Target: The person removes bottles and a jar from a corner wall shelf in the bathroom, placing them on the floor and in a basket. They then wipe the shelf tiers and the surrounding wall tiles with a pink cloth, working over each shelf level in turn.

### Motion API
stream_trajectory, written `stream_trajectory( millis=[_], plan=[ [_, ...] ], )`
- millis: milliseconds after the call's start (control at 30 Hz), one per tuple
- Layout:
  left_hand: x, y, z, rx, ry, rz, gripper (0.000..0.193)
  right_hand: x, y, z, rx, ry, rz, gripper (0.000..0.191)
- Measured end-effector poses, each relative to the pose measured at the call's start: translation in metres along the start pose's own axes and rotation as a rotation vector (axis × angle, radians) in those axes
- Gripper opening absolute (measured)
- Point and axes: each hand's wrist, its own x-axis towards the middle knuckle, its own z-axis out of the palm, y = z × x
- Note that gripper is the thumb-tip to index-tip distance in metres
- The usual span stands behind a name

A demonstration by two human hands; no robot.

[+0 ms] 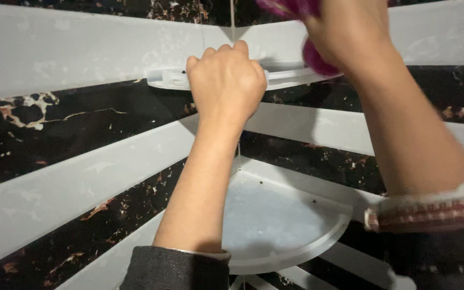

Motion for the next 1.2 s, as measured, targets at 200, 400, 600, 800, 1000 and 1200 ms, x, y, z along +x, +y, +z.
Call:
stream_trajectory(
  millis=[200, 400, 600, 800, 1000, 1200],
  plan=[
    [-0.004, 0.0, -0.003, -0.084, 0.076, 0.052, 0.012, -0.084, -0.059, -0.04, 0.155, 0.107, 0.329, 0.053],
    [-0.021, -0.009, -0.013, -0.241, 0.068, 0.158, 0.015, -0.101, -0.13, -0.005, 0.387, 0.301, 0.235, 0.067],
    [-0.059, -0.042, -0.042, -0.231, -0.087, 0.18, 0.041, -0.118, -0.088, 0.01, 0.374, 0.368, 0.35, 0.055],
    [-0.066, -0.038, -0.036, -0.197, -0.147, 0.129, 0.057, -0.125, -0.064, 0.028, 0.627, 0.464, 0.596, 0.045],
    [-0.068, -0.037, -0.035, -0.196, -0.135, 0.106, 0.058, -0.123, -0.153, 0.023, 0.509, 0.341, 0.36, 0.053],
    [-0.069, -0.036, -0.04, -0.234, -0.148, 0.079, 0.051, -0.125, -0.139, 0.02, 0.457, 0.355, 0.317, 0.056]
  ],
)
